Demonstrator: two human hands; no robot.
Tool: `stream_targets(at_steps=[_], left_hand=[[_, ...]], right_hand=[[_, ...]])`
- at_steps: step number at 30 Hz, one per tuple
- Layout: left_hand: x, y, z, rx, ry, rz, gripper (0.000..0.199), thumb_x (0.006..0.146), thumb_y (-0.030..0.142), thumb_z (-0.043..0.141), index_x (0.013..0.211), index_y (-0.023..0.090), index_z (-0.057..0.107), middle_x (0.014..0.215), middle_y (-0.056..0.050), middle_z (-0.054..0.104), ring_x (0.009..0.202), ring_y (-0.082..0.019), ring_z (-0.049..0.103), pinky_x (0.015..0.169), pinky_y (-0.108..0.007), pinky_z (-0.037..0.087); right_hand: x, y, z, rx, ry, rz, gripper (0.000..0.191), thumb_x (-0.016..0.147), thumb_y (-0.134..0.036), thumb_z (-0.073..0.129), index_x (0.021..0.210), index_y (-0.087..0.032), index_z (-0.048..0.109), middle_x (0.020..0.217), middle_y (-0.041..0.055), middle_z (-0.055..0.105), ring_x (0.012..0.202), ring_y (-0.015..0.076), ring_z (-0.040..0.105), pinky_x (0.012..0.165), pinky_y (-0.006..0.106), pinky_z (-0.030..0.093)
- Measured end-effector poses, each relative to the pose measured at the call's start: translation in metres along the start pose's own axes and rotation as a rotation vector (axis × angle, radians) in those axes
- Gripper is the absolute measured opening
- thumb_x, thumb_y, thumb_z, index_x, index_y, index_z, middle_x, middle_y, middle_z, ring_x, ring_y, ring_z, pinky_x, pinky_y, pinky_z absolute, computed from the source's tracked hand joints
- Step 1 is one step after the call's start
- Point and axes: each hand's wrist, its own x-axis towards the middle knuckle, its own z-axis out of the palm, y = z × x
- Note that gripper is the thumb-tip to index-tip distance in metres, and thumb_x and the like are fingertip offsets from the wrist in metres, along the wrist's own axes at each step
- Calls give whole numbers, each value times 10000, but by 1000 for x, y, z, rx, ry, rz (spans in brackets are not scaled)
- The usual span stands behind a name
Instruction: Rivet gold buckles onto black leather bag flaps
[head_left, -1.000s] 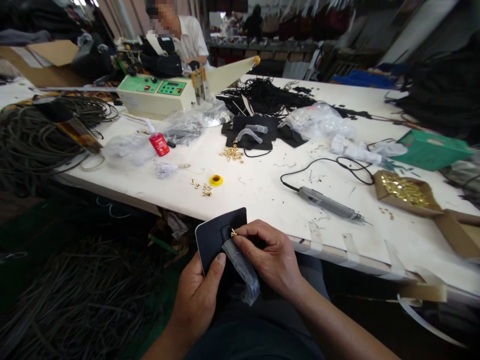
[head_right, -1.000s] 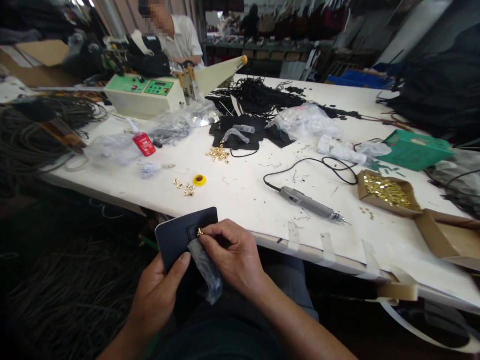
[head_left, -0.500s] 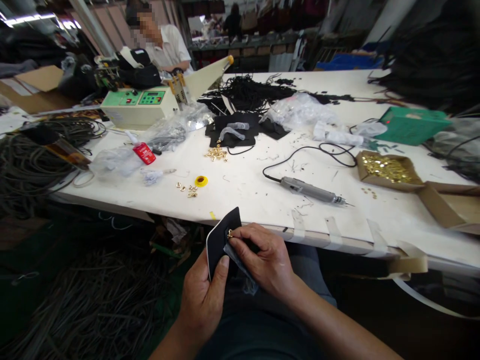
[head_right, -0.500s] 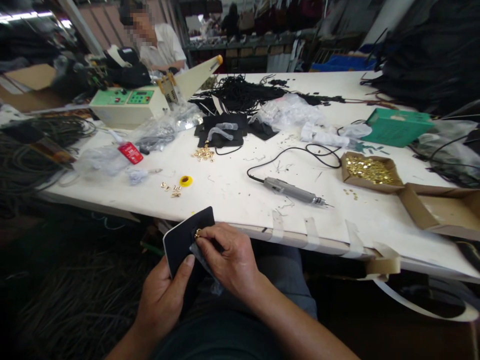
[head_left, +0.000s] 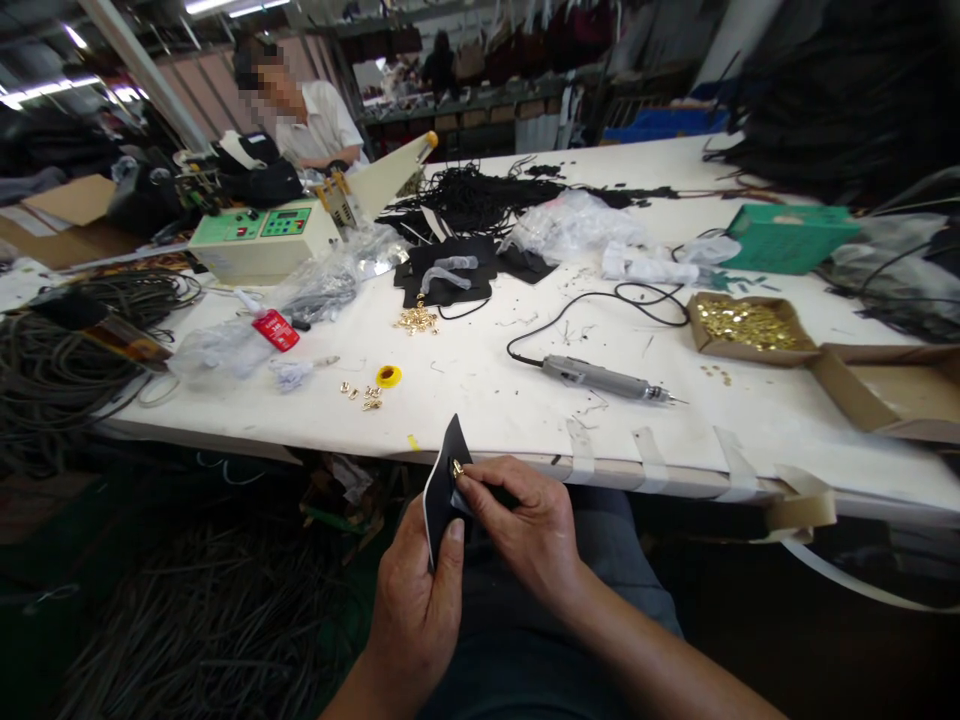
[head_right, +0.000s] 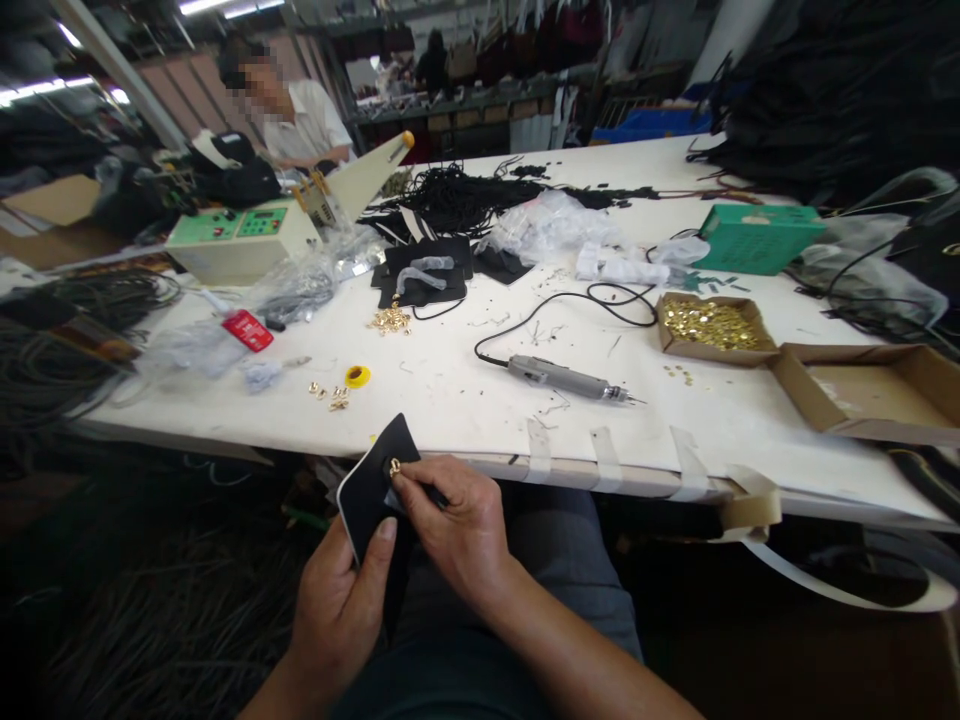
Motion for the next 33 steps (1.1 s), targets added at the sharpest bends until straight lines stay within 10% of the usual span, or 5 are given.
stream_targets(at_steps=[14,23,30,33], left_hand=[[1,1,12,295,21,307,732,959,291,645,1623,250,339,1503,-163,523,1392,-314,557,1008,-437,603],[8,12,26,536,86,390,900,837,458,753,1595,161,368,1433,-225,524,1268,-375,628,930,-469,641],[17,13,22,426,-11,417,967,769,454,792,1598,148,399,1466,-227,494,1316,-397,566,1015,-520,587],[29,12,13,233,-113,381,703,909,441,695,1552,229,505,1405,-161,557,1294,-334,584,1068,-506,545]], right_hand=[[-7,-12,-19,101,-138,-3,506,710,-454,910,1130,-210,770,1104,73,775,1028,274,710,942,374,539],[-8,-25,-21,115,15,212,187,781,-229,639,935,-172,728,854,26,732,799,206,645,750,298,524],[-4,-7,-27,471,-22,486,313,872,-454,744,931,-148,734,838,53,732,732,191,637,665,286,504],[-1,0,-36,518,-36,530,308,856,-447,759,901,-144,727,786,39,710,675,165,613,630,269,479]])
